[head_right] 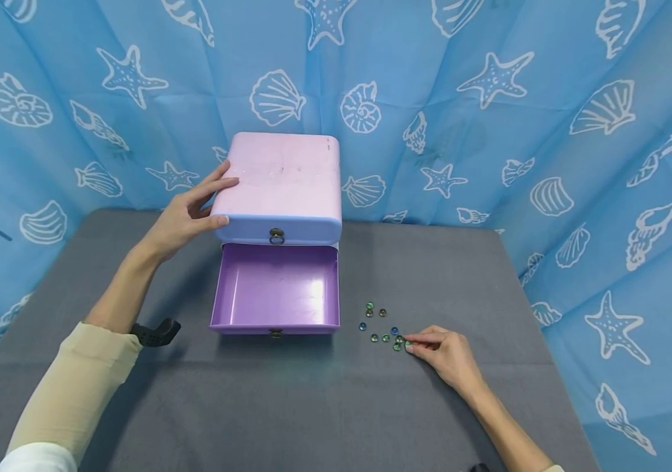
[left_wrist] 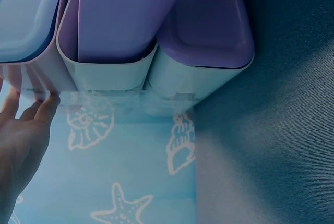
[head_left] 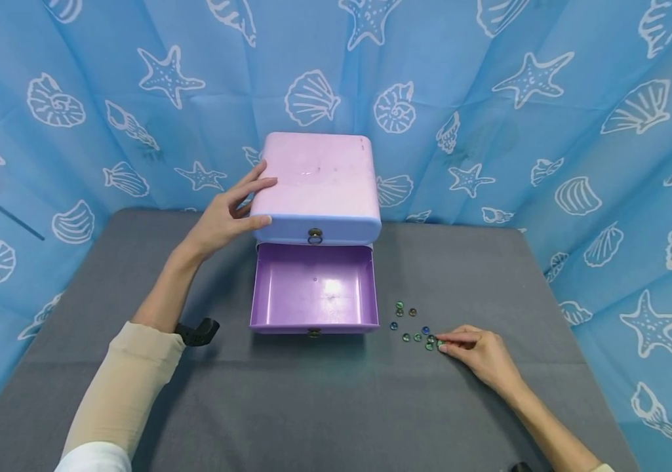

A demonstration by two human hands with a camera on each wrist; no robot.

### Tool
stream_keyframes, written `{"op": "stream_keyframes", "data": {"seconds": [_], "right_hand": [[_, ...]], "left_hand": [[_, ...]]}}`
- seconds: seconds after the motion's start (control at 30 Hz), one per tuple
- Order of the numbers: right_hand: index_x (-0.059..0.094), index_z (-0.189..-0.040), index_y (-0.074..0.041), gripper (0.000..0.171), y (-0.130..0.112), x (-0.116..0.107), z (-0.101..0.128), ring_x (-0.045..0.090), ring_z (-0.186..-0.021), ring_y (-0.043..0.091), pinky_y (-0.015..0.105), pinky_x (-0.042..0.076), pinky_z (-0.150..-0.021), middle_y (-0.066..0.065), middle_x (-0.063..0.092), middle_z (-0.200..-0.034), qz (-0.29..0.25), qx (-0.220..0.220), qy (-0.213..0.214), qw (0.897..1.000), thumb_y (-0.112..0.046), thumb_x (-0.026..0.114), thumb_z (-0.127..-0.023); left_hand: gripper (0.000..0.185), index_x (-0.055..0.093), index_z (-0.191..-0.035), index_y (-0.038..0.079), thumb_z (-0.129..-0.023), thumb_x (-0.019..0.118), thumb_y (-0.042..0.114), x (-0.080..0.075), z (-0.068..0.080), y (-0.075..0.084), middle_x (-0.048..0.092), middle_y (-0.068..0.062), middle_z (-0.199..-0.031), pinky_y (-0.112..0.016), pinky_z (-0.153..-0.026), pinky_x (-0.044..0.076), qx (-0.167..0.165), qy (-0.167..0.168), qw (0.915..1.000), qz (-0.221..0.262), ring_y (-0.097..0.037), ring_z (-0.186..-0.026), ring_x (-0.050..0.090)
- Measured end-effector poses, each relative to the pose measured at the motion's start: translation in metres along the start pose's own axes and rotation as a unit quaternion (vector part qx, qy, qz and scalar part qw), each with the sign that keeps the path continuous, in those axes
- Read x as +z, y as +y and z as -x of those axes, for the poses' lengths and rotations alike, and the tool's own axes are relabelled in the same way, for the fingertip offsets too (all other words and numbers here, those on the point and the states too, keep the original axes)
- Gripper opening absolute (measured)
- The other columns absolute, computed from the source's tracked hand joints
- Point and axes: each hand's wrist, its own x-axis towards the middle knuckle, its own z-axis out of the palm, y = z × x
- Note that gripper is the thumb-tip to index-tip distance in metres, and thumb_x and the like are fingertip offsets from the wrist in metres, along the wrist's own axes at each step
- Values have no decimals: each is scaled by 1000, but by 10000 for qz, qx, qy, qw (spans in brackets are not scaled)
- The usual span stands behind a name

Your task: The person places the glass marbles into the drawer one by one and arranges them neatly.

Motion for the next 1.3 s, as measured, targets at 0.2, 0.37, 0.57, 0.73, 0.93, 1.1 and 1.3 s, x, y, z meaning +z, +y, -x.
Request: {"op": "stream_keyframes", "data": {"seconds": [0.2, 0.37, 0.57, 0.73, 0.93, 1.1, 1.3], "right_hand": [[80, -102, -16, 16, 1, 1, -1, 58, -69, 5, 22, 47, -58, -7, 70, -89, 61, 129, 51, 9999, -14, 78, -86], [79, -105, -13, 16, 1, 0, -1, 63, -76, 5, 21, 50, -62, -3, 71, -93, -253, 199, 16, 9995, -17, 75, -89], [77, -109, -11, 20, 3, -4, -4, 67, -80, 9, 25, 54, -66, 5, 73, -100, -752, 598, -165, 9952, -21, 71, -93], [75, -112, -6, 25, -2, -7, -9, 68, -76, 15, 29, 55, -64, 10, 74, -102, -943, 758, -173, 9925, -24, 69, -94], [72, -116, -1, 27, -14, -8, -19, 70, -85, 21, 30, 57, -69, 15, 73, -105, -1127, 442, -112, 9926, -19, 68, -96], [71, -116, 1, 27, -28, -6, -27, 70, -89, 23, 30, 57, -72, 16, 73, -105, -1321, 304, -119, 9907, -17, 68, -96], [71, -115, 2, 26, -47, -4, -38, 71, -88, 21, 30, 57, -75, 17, 73, -104, -1518, 164, -164, 9881, -15, 68, -95]], "left_hand": [[63, 49, -148, 12, -90, 73, 9, -1, 1, -1, 18, 10, -165, -53, -118, 19, -29, 30, 10000, 11, -11, -151, 12], [63, 49, -148, 13, -90, 73, 10, -1, 0, -1, 18, 11, -164, -53, -118, 20, -69, 34, 10000, -13, -10, -151, 12], [63, 49, -148, 14, -90, 74, 11, 0, 0, -1, 18, 11, -164, -54, -118, 19, -85, 34, 10000, -18, -10, -151, 12], [63, 49, -148, 12, -90, 73, 9, 0, 0, -2, 17, 11, -164, -53, -118, 19, -90, 39, 9999, -24, -10, -151, 11], [63, 48, -148, 11, -89, 72, 5, -1, -1, -1, 16, 10, -165, -53, -118, 19, -118, 34, 9999, -10, -11, -151, 10], [63, 48, -148, 14, -90, 72, 9, -2, -1, -1, 17, 12, -164, -53, -118, 19, -134, 13, 9999, 0, -9, -151, 11], [62, 48, -149, 14, -91, 72, 12, 0, -1, 0, 17, 12, -164, -53, -118, 19, -104, -15, 9999, 22, -10, -151, 12]]}}
